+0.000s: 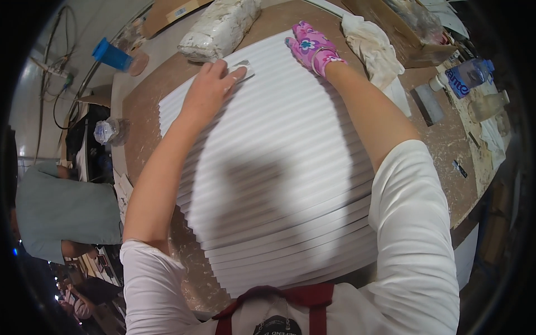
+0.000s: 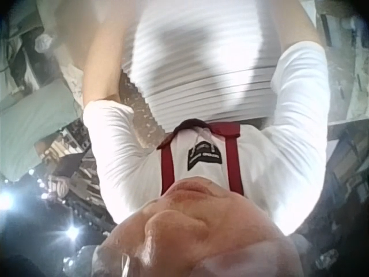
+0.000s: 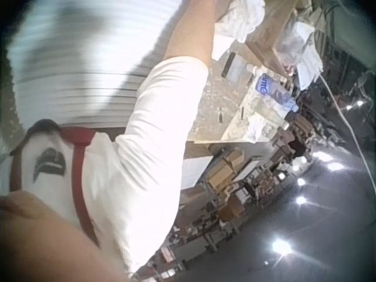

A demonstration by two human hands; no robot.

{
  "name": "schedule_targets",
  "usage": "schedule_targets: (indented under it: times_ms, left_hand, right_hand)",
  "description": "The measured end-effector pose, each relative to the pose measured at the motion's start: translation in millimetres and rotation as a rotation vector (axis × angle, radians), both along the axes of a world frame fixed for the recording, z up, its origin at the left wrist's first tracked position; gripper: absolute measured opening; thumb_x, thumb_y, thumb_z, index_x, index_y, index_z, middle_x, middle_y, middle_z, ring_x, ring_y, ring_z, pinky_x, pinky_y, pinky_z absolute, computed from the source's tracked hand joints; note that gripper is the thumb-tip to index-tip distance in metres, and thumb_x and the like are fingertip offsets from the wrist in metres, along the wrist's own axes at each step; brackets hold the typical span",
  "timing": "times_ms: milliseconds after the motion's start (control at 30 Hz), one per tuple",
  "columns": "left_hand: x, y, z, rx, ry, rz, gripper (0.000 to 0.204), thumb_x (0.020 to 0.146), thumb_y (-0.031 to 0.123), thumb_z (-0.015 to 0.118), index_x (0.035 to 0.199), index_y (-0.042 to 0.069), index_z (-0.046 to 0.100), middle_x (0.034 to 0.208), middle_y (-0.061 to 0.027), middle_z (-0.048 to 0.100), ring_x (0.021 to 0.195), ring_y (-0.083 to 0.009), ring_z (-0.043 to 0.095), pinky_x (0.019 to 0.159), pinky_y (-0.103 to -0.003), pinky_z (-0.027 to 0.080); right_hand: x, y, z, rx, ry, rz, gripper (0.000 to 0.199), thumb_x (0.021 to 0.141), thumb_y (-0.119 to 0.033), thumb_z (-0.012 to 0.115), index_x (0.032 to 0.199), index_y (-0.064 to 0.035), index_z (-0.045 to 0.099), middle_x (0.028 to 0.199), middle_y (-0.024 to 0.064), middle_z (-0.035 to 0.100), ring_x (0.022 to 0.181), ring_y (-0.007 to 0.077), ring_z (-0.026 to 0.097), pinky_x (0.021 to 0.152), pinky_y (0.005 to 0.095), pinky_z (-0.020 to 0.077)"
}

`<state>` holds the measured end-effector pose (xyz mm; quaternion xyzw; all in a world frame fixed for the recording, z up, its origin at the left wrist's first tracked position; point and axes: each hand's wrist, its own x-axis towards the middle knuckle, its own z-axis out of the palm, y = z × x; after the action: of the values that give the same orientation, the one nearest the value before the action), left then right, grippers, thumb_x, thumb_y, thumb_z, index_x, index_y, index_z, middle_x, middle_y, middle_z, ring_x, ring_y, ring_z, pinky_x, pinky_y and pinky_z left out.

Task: The person wipes a stack of corrugated foam sheets with a white cloth, cleaning both sides of the top sheet and removing a small foam piece from the stack.

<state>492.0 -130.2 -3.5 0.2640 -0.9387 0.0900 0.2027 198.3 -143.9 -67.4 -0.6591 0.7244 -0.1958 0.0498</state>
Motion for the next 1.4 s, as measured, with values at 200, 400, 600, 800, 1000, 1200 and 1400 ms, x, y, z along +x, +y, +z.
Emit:
schedule_targets:
  times_ms: [200, 400, 600, 800, 1000, 1200, 1400]
  left_hand:
    - [19, -9, 0, 0.017, -0.161, 0.000, 0.051, 0.072, -0.001, 0.067, 0.119, 0.019, 0.062, 0.093, -0.0078, 0.051, 0.087, -0.0276, 0.050, 0.076, -0.038, 0.049]
    - [-13, -2, -13, -0.033, -0.043, -0.028, 0.051, 0.072, -0.001, 0.064, 0.118, 0.021, 0.061, 0.095, -0.0079, 0.051, 0.089, -0.0279, 0.050, 0.078, -0.038, 0.049]
    - [65, 12, -14, 0.146, -0.041, 0.235, 0.054, 0.072, 0.000, 0.067, 0.121, 0.020, 0.060, 0.096, -0.0092, 0.051, 0.091, -0.0292, 0.050, 0.078, -0.039, 0.048]
    - [217, 21, -2, -0.029, -0.219, 0.329, 0.053, 0.073, -0.002, 0.065, 0.121, 0.020, 0.060, 0.096, -0.0106, 0.052, 0.091, -0.0316, 0.052, 0.078, -0.041, 0.047]
    - [239, 28, 17, -0.015, -0.103, 0.564, 0.040, 0.082, 0.004, 0.063, 0.121, 0.014, 0.062, 0.098, -0.0128, 0.054, 0.090, -0.0324, 0.053, 0.080, -0.041, 0.046]
    - [136, 24, 10, 0.082, -0.007, 0.323, 0.040, 0.079, 0.005, 0.066, 0.118, 0.014, 0.063, 0.094, -0.0127, 0.051, 0.088, -0.0319, 0.052, 0.077, -0.040, 0.046]
    - [210, 19, 15, -0.014, -0.295, 0.366, 0.044, 0.073, -0.003, 0.066, 0.113, 0.015, 0.062, 0.094, -0.0116, 0.051, 0.089, -0.0323, 0.052, 0.076, -0.041, 0.047]
  right_hand:
    - [-11, 0, -2, 0.002, 0.022, -0.013, 0.057, 0.098, -0.043, 0.037, 0.144, -0.0078, 0.035, 0.153, 0.0127, 0.030, 0.135, 0.0346, 0.037, 0.111, 0.0421, 0.0320]
    - [-2, -7, -7, -0.043, 0.019, 0.056, 0.058, 0.098, -0.042, 0.038, 0.143, -0.0058, 0.036, 0.151, 0.0163, 0.032, 0.138, 0.0318, 0.034, 0.113, 0.0375, 0.0282]
    - [-14, -8, -8, -0.002, 0.030, -0.008, 0.059, 0.098, -0.045, 0.036, 0.145, -0.0081, 0.035, 0.153, 0.0140, 0.030, 0.138, 0.0310, 0.033, 0.113, 0.0392, 0.0280]
    - [-6, -3, -5, 0.016, -0.104, -0.010, 0.058, 0.098, -0.045, 0.038, 0.145, -0.0096, 0.035, 0.152, 0.0130, 0.032, 0.138, 0.0308, 0.034, 0.112, 0.0395, 0.0295]
    - [-12, -4, -8, -0.021, 0.001, -0.002, 0.058, 0.098, -0.045, 0.038, 0.144, -0.0094, 0.036, 0.151, 0.0128, 0.033, 0.135, 0.0316, 0.037, 0.111, 0.0402, 0.0320]
    - [-11, -7, -12, -0.056, -0.003, 0.005, 0.056, 0.098, -0.044, 0.041, 0.142, -0.0087, 0.039, 0.149, 0.0132, 0.036, 0.134, 0.0320, 0.039, 0.109, 0.0396, 0.0340]
    - [-15, -9, -13, -0.063, -0.053, 0.044, 0.057, 0.097, -0.044, 0.041, 0.142, -0.0087, 0.039, 0.148, 0.0135, 0.037, 0.132, 0.0323, 0.041, 0.109, 0.0388, 0.0342]
